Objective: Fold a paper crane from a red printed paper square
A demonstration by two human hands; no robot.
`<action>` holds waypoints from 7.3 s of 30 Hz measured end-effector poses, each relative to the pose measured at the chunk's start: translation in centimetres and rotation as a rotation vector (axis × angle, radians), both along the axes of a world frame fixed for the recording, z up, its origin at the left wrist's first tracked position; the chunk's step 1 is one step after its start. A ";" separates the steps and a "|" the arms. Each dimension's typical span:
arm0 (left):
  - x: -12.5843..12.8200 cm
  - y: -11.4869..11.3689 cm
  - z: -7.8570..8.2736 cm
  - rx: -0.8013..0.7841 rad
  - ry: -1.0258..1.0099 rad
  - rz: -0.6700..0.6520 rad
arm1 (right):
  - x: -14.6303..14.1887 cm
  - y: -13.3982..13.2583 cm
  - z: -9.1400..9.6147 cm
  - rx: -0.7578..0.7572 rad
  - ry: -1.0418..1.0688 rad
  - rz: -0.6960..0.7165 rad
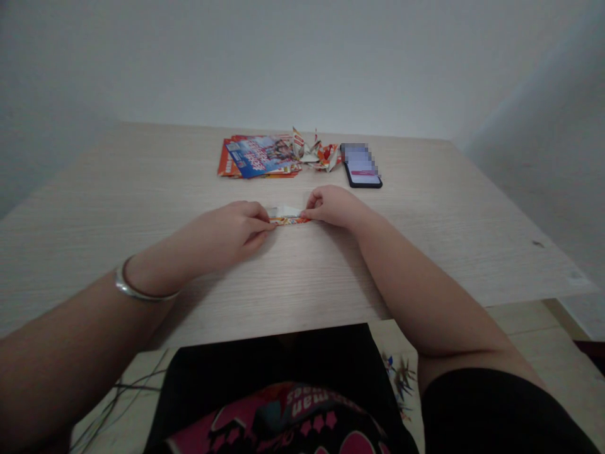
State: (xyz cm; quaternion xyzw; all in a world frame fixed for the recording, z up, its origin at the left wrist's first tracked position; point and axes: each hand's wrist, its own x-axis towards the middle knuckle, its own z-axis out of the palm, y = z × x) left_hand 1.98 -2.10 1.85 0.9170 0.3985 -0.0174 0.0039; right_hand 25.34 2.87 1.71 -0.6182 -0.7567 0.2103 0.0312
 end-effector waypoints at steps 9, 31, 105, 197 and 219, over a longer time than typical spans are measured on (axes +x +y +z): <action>0.0 0.2 0.2 0.142 0.052 0.201 | -2.7 -2.5 0.1 -0.112 0.135 0.289; -0.1 1.3 -0.9 0.131 -0.172 0.052 | -0.4 -0.1 -2.2 0.546 0.092 0.719; 0.3 0.5 -0.5 0.086 -0.040 0.145 | -3.0 -3.3 -0.7 0.427 -0.150 0.446; 0.3 1.1 -0.8 -0.063 -0.059 0.288 | -3.9 -2.4 -0.9 0.124 -0.069 0.242; -1.0 1.0 -3.2 0.094 -0.182 0.325 | -3.4 -2.6 -1.2 0.229 -0.134 0.263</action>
